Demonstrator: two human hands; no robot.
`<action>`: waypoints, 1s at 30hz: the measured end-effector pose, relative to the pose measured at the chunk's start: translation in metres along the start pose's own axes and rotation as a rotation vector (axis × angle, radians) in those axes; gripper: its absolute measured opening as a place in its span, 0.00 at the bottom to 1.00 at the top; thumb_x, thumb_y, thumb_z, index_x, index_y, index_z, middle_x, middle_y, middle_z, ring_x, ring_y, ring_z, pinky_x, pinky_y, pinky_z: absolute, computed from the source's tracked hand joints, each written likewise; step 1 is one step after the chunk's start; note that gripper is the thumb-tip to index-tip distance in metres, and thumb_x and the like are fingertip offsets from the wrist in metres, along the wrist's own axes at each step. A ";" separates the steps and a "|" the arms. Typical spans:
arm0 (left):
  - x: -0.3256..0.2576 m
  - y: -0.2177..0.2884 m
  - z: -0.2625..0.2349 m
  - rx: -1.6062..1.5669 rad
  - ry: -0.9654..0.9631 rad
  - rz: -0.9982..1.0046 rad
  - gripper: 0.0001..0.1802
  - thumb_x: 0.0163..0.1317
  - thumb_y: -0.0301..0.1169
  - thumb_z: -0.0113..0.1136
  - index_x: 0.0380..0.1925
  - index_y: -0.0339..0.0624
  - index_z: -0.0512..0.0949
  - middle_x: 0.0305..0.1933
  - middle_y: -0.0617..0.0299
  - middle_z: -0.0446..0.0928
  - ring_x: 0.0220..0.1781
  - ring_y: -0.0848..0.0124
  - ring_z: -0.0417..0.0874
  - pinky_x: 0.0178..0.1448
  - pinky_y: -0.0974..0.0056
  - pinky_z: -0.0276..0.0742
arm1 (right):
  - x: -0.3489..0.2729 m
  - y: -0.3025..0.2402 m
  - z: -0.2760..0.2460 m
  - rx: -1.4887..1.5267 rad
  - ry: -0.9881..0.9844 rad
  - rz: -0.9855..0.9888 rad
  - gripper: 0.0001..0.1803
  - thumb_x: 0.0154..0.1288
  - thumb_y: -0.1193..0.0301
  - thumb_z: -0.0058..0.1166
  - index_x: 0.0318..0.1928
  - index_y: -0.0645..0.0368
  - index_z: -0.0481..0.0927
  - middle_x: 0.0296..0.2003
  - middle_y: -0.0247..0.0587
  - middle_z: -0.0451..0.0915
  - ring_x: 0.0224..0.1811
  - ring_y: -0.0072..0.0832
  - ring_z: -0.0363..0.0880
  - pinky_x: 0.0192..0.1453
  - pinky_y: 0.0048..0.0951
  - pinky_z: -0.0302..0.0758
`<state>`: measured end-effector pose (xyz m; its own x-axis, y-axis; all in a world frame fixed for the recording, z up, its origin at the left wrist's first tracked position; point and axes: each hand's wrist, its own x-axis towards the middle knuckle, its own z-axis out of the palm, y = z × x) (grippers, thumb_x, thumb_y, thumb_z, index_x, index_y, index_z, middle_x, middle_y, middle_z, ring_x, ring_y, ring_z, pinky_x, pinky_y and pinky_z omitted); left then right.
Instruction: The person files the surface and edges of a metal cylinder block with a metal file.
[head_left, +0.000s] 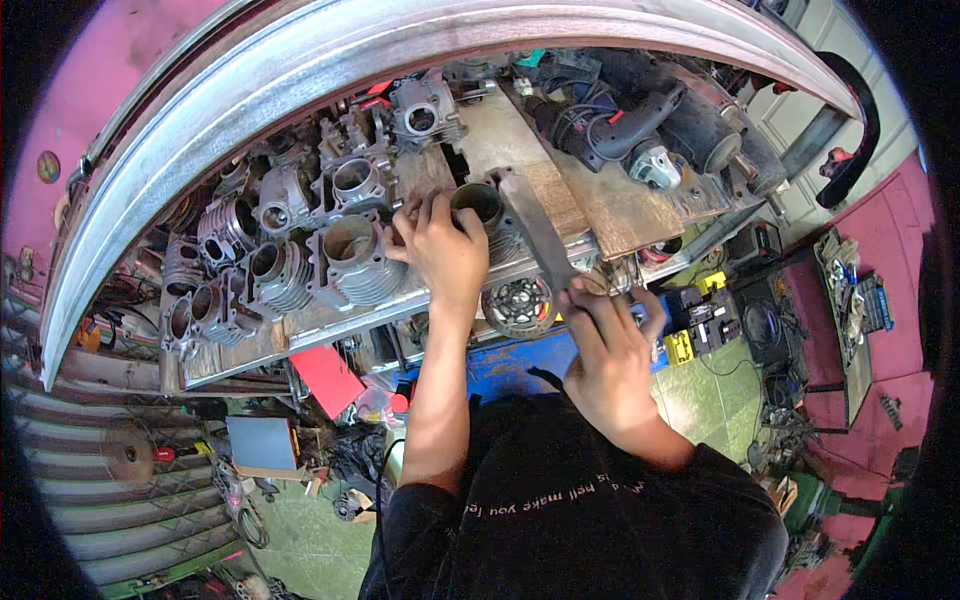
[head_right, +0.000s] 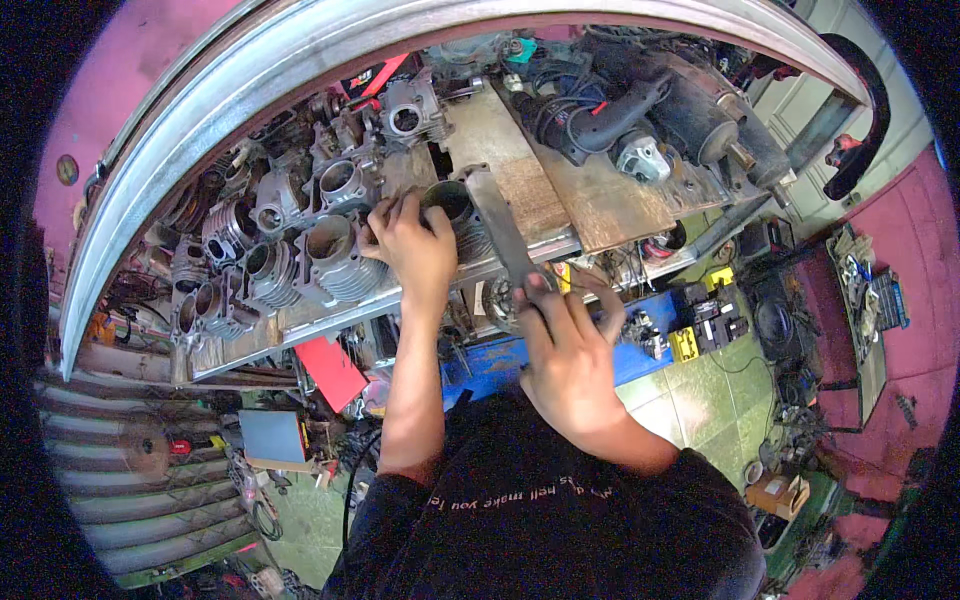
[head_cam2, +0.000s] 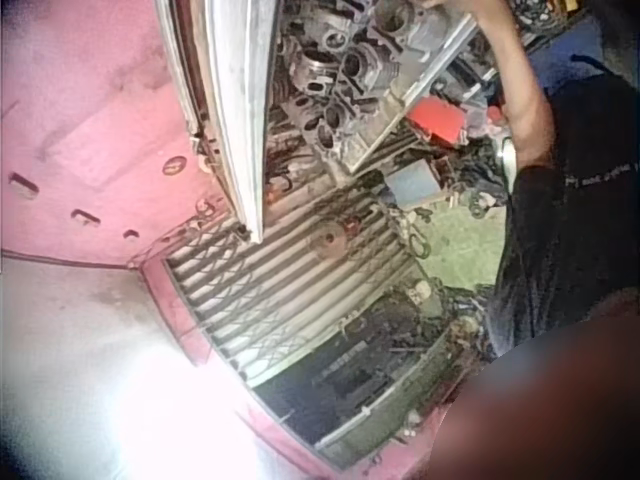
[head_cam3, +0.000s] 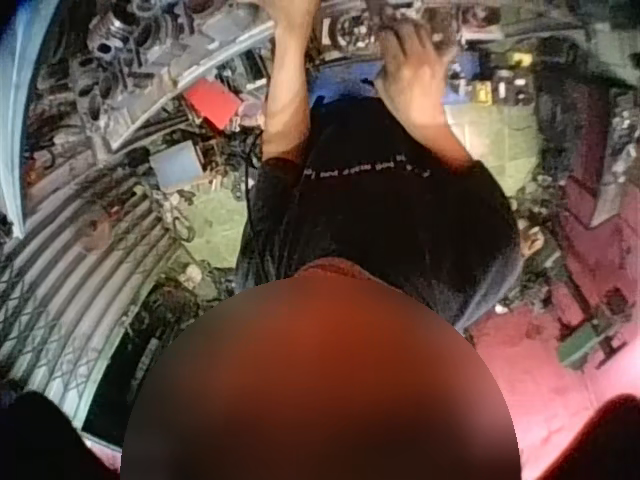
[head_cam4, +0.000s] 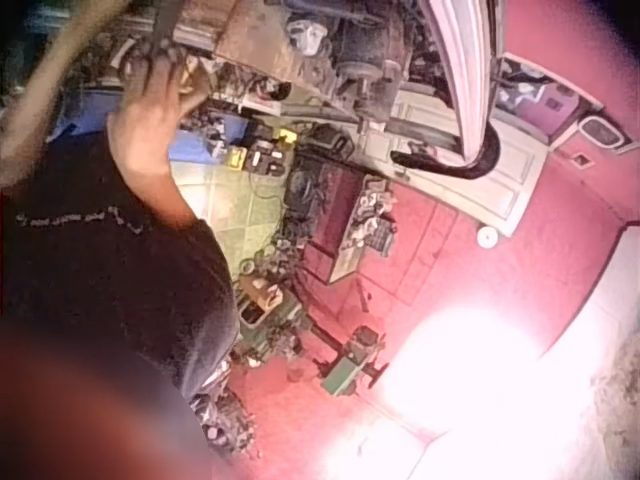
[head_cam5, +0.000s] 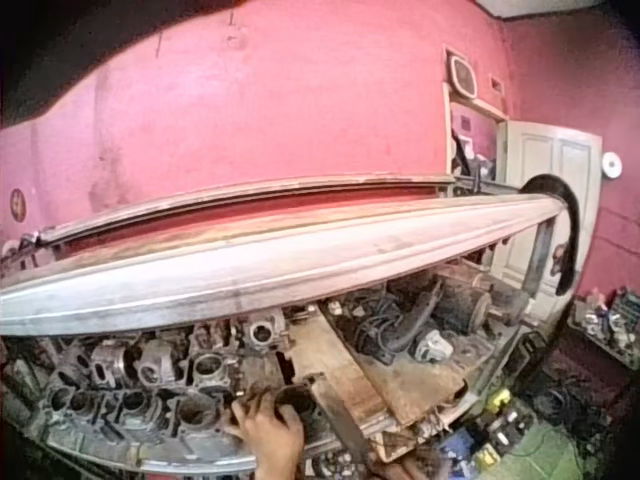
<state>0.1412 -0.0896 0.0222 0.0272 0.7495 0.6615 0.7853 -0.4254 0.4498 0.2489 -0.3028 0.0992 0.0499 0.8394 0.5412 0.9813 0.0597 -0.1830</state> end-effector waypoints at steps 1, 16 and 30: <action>0.001 0.003 0.000 -0.032 0.006 0.013 0.15 0.62 0.35 0.61 0.44 0.44 0.89 0.56 0.60 0.89 0.66 0.55 0.78 0.75 0.32 0.51 | -0.003 -0.001 -0.007 0.003 0.008 0.008 0.31 0.50 0.84 0.60 0.59 0.65 0.84 0.56 0.45 0.82 0.60 0.40 0.82 0.76 0.57 0.59; 0.002 -0.001 -0.002 0.021 0.016 -0.027 0.17 0.64 0.37 0.60 0.47 0.46 0.91 0.52 0.55 0.91 0.67 0.55 0.79 0.77 0.33 0.50 | 0.019 -0.013 0.022 -0.020 0.017 -0.005 0.26 0.54 0.80 0.62 0.57 0.66 0.84 0.57 0.51 0.83 0.56 0.42 0.83 0.73 0.61 0.63; 0.006 0.008 -0.005 -0.027 -0.009 -0.038 0.16 0.64 0.37 0.62 0.48 0.46 0.91 0.52 0.54 0.91 0.67 0.54 0.78 0.77 0.32 0.49 | 0.067 0.001 0.057 -0.040 0.107 0.053 0.28 0.53 0.79 0.63 0.58 0.65 0.85 0.57 0.53 0.84 0.56 0.42 0.87 0.76 0.56 0.60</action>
<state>0.1446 -0.0914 0.0328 0.0032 0.7699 0.6381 0.7687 -0.4100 0.4909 0.2421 -0.2155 0.0885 0.1189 0.7783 0.6165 0.9833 -0.0061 -0.1820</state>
